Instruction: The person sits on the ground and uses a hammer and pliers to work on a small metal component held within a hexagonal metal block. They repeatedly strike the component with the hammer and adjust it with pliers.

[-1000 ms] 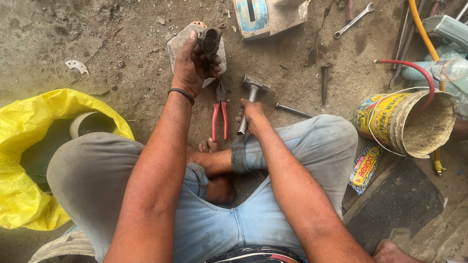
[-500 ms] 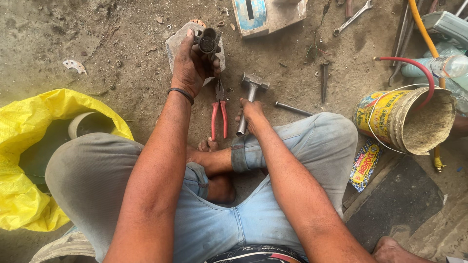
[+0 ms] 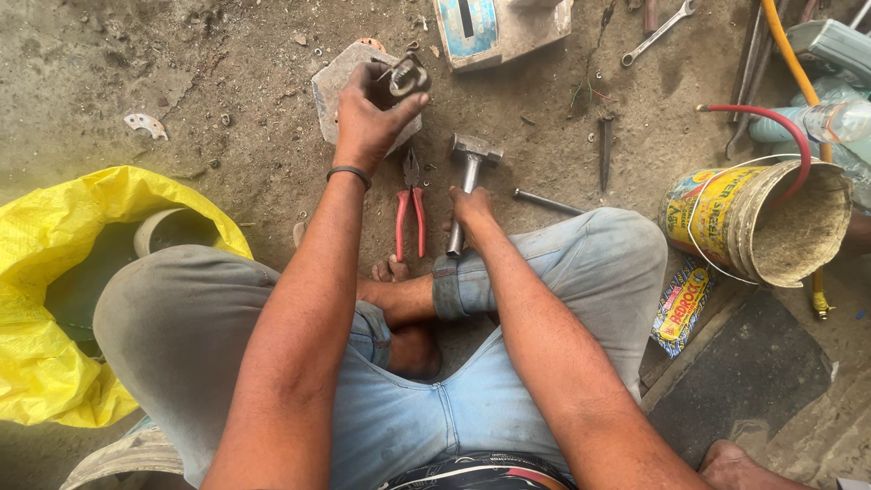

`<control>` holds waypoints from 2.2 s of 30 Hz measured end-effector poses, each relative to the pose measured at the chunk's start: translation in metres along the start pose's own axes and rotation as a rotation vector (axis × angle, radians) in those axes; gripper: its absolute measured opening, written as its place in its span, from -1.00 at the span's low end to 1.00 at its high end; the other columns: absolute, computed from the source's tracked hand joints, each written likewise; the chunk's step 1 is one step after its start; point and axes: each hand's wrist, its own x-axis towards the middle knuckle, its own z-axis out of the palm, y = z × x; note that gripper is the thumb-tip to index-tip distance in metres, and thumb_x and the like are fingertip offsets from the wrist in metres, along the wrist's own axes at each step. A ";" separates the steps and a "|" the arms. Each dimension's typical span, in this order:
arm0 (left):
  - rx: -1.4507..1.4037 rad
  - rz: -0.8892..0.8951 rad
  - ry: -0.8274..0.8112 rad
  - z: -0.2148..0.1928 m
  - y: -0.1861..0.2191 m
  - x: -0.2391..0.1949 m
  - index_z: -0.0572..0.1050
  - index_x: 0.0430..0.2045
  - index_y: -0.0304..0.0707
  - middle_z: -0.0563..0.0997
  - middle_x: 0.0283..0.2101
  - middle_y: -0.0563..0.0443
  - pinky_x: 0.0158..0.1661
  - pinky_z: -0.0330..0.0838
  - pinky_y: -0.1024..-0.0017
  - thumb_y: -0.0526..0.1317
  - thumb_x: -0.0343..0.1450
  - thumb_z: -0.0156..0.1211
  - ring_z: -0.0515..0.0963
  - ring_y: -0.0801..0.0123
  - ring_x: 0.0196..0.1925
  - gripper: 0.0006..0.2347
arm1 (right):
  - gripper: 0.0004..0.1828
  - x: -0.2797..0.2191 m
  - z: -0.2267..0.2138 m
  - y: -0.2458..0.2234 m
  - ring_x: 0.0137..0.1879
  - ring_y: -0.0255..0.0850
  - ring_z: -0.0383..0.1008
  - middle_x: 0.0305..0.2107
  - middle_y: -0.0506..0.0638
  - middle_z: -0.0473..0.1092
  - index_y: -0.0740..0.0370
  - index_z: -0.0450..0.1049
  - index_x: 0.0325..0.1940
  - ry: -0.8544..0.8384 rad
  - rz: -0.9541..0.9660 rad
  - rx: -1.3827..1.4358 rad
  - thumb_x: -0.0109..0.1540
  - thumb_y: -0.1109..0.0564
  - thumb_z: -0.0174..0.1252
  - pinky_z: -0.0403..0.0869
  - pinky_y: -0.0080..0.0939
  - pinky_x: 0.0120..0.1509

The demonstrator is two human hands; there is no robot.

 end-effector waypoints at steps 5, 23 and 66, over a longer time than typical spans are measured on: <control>0.339 0.094 -0.013 0.004 -0.003 -0.001 0.43 -0.12 -0.27 0.56 -0.04 -0.15 0.08 0.58 0.27 -0.15 0.17 0.67 0.62 0.18 0.07 -0.47 | -0.61 -0.005 0.002 -0.005 -0.46 -0.02 0.56 -0.45 0.09 0.38 0.50 0.28 0.00 0.033 -0.015 -0.138 0.30 0.09 0.16 0.64 -0.11 -0.53; -0.385 0.148 -0.166 -0.075 0.126 -0.035 0.46 0.06 -0.34 0.64 0.00 -0.13 -0.03 0.69 0.34 -0.20 0.50 0.45 0.70 0.28 0.01 -0.66 | -0.52 -0.051 -0.001 -0.037 0.11 0.22 0.54 -0.07 0.34 0.52 0.28 0.54 -0.03 0.197 -0.238 -0.686 0.15 -0.12 0.32 0.50 0.13 0.19; 0.211 0.266 -0.146 -0.041 0.129 -0.053 0.37 0.06 -0.20 0.59 0.09 -0.11 0.11 0.61 0.31 -0.26 0.22 0.61 0.67 0.19 0.11 -0.43 | -0.50 0.153 -0.190 -0.085 0.25 0.07 0.50 0.08 0.19 0.49 0.26 0.54 0.12 0.567 0.039 -0.855 0.19 -0.04 0.38 0.45 0.09 0.31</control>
